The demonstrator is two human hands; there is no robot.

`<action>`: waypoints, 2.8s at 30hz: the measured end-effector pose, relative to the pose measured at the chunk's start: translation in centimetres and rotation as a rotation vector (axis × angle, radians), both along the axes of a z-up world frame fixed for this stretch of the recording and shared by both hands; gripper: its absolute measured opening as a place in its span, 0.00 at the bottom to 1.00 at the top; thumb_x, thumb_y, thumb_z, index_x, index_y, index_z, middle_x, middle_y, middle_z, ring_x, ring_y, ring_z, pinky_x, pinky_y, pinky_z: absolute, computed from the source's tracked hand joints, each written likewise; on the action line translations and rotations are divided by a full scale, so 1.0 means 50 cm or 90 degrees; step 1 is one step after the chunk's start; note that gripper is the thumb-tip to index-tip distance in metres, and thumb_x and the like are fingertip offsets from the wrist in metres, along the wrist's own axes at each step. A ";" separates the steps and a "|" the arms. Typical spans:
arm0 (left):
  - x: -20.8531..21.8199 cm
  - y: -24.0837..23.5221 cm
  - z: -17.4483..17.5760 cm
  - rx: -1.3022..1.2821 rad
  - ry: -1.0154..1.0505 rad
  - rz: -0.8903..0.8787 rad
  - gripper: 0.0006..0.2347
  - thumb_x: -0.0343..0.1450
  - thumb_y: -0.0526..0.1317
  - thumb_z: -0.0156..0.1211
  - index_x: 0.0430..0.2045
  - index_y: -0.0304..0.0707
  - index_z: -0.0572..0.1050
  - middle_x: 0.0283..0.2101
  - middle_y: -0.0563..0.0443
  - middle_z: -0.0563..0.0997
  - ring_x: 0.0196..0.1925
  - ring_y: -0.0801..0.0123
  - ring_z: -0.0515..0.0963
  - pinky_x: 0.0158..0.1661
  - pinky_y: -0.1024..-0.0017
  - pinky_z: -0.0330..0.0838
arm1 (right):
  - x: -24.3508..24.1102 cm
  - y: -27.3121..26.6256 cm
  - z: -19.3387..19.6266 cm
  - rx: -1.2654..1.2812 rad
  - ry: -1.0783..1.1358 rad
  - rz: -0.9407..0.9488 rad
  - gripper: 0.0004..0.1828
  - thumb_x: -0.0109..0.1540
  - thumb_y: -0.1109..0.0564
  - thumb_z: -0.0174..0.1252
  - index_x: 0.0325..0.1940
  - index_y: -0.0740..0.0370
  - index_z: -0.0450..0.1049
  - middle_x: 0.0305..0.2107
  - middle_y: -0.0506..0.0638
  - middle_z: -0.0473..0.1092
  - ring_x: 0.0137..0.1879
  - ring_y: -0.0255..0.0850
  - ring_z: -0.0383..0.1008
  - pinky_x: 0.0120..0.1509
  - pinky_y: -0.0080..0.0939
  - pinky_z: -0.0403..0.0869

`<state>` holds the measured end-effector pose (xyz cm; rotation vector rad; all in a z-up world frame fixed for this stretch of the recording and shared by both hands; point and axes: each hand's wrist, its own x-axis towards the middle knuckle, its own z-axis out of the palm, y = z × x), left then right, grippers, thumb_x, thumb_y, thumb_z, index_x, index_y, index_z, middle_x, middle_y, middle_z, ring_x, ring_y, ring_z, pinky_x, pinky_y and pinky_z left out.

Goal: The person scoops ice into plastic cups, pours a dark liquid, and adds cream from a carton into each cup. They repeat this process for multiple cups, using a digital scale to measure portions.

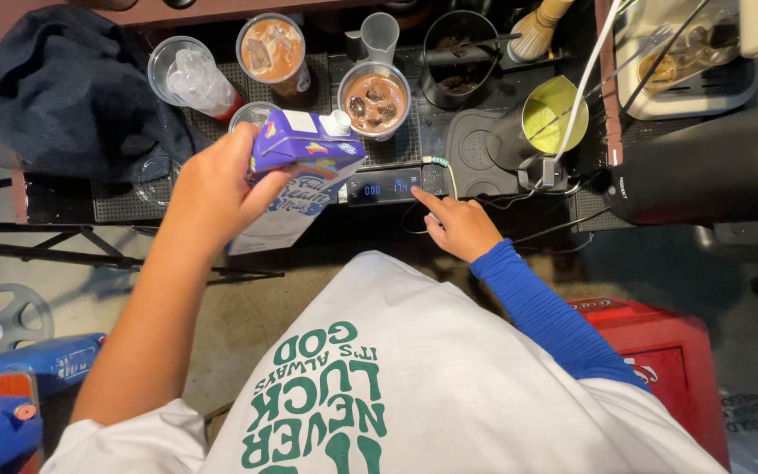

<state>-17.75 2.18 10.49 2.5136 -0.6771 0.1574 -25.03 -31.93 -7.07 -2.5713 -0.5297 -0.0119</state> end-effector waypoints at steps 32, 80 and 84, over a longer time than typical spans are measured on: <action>0.181 -0.099 0.113 0.404 -0.036 -0.111 0.24 0.68 0.60 0.67 0.34 0.33 0.75 0.23 0.43 0.80 0.26 0.49 0.81 0.27 0.58 0.74 | 0.041 -0.030 0.034 0.151 0.098 0.016 0.29 0.62 0.53 0.62 0.67 0.57 0.68 0.26 0.49 0.74 0.26 0.40 0.72 0.39 0.42 0.68; 0.205 -0.231 0.187 0.609 -0.197 -0.313 0.16 0.59 0.55 0.69 0.29 0.47 0.82 0.26 0.55 0.81 0.31 0.62 0.83 0.26 0.67 0.73 | 0.047 -0.062 0.090 0.396 0.132 -0.063 0.16 0.62 0.63 0.61 0.55 0.62 0.77 0.33 0.47 0.67 0.31 0.31 0.65 0.38 0.29 0.69; 0.203 -0.258 0.187 0.624 -0.265 -0.334 0.13 0.56 0.53 0.72 0.23 0.48 0.83 0.28 0.55 0.82 0.34 0.63 0.84 0.27 0.68 0.73 | 0.084 -0.066 0.121 0.525 0.101 -0.071 0.16 0.65 0.66 0.58 0.57 0.63 0.76 0.37 0.45 0.64 0.39 0.28 0.65 0.45 0.27 0.69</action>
